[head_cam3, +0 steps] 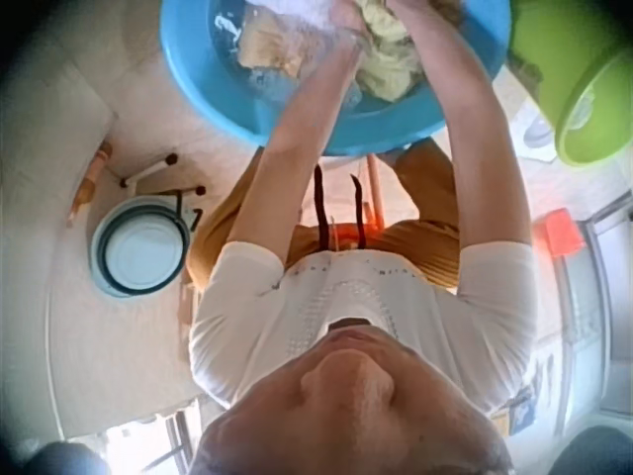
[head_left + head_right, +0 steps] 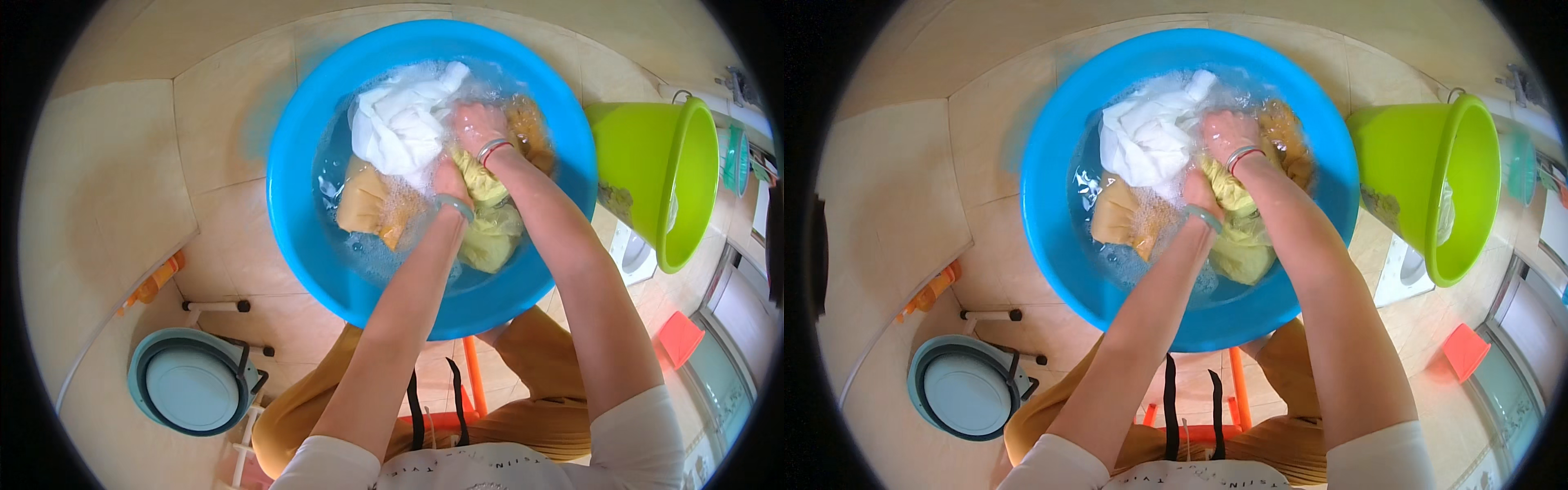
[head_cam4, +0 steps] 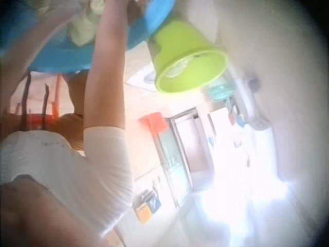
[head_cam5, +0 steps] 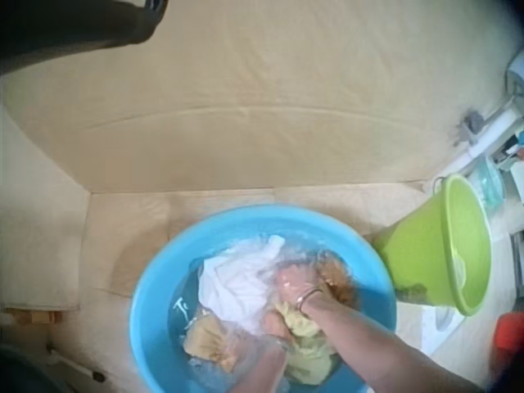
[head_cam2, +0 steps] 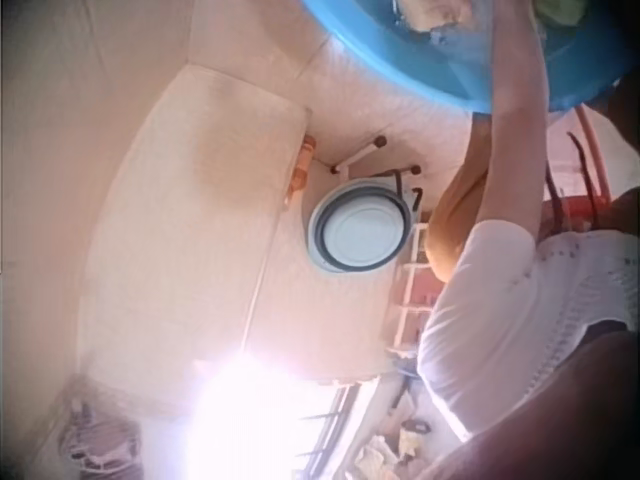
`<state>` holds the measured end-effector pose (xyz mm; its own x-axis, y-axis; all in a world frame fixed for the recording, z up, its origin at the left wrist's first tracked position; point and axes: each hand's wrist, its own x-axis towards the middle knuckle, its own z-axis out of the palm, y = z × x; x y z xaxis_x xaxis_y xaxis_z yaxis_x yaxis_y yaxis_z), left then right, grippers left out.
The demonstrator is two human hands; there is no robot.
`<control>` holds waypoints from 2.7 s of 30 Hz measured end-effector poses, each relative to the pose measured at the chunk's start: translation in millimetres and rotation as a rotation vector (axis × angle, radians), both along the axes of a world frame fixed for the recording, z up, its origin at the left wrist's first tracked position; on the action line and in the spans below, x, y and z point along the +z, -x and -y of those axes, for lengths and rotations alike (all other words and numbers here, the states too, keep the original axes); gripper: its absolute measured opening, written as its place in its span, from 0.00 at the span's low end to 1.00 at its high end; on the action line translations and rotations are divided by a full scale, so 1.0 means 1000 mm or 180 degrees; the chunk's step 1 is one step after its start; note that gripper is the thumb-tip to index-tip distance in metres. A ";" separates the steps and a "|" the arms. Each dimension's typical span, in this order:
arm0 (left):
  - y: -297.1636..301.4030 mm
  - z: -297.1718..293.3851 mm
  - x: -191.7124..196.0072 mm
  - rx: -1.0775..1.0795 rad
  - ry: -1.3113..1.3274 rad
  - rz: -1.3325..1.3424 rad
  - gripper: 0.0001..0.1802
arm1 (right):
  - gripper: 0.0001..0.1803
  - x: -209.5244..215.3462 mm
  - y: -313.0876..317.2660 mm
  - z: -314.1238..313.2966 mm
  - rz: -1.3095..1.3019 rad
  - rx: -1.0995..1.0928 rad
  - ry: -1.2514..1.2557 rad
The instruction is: The person is hand-washing clothes in a blue basin filled with soapy water. They repeatedly submerge, scrub, and wring out a yellow garment and other items, transferring them between the blue basin and a green bucket.
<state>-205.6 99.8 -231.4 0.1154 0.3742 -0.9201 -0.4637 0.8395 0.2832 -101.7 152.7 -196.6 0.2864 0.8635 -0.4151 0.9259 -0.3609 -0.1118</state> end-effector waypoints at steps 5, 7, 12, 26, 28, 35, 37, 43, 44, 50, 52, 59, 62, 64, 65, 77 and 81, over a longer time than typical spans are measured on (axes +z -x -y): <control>0.004 -0.012 -0.034 0.0041 -0.0273 0.0477 0.23 | 0.15 0.027 0.025 0.003 -0.0102 -0.0107 0.0022; 0.006 -0.012 -0.036 0.0023 -0.0377 0.0651 0.22 | 0.14 0.055 0.053 0.038 -0.0146 0.0013 -0.0717; 0.004 -0.006 0.001 -0.0574 -0.0072 0.0832 0.20 | 0.09 0.078 0.072 0.110 -0.0518 0.0016 -0.1470; 0.009 -0.004 -0.025 -0.0253 -0.0280 0.0348 0.22 | 0.15 0.011 0.008 -0.002 -0.0177 -0.0141 0.0209; 0.006 -0.004 -0.018 -0.0335 -0.0023 0.0347 0.23 | 0.13 -0.001 0.000 0.002 -0.0140 0.0007 0.0440; 0.033 -0.004 -0.074 -0.0203 -0.0521 0.1321 0.20 | 0.11 0.044 0.065 0.057 0.0006 0.0529 -0.1089; 0.037 0.008 -0.091 -0.0076 -0.0533 0.1793 0.20 | 0.09 0.073 0.093 0.085 -0.0300 0.0411 -0.1755; 0.001 0.004 -0.017 -0.0251 -0.0125 0.1873 0.21 | 0.07 0.067 0.075 0.111 -0.0527 0.0246 -0.1562; 0.009 0.001 -0.022 -0.0200 -0.0162 0.1978 0.21 | 0.07 0.059 0.074 0.102 -0.0494 0.0293 -0.1581; 0.012 -0.014 0.009 -0.0376 -0.0159 0.0470 0.23 | 0.15 0.023 0.039 0.042 -0.0433 -0.0054 -0.0442; 0.014 -0.011 0.008 -0.0243 -0.0013 0.0546 0.23 | 0.18 0.016 0.023 0.025 -0.0479 -0.0134 -0.0122; -0.004 -0.002 -0.026 -0.0552 0.0069 -0.0056 0.19 | 0.16 -0.005 -0.017 0.020 -0.0279 -0.0201 0.0032; 0.015 -0.017 -0.044 -0.0704 -0.0552 0.0192 0.20 | 0.12 0.033 0.034 0.037 -0.0335 0.0025 -0.0352; 0.020 -0.011 -0.040 -0.0511 -0.0420 0.1141 0.21 | 0.09 0.067 0.068 0.080 -0.0400 0.0419 -0.1152; 0.019 -0.008 -0.033 -0.0448 -0.0333 0.1588 0.21 | 0.09 0.078 0.079 0.092 -0.0412 0.0351 -0.1543; 0.007 -0.015 0.004 -0.2197 -0.1164 -0.0508 0.21 | 0.14 0.031 0.049 0.055 -0.0150 -0.0006 -0.1211; 0.014 -0.022 0.009 -0.0420 0.0095 0.0619 0.20 | 0.19 0.020 0.025 0.014 -0.0095 -0.0028 -0.0159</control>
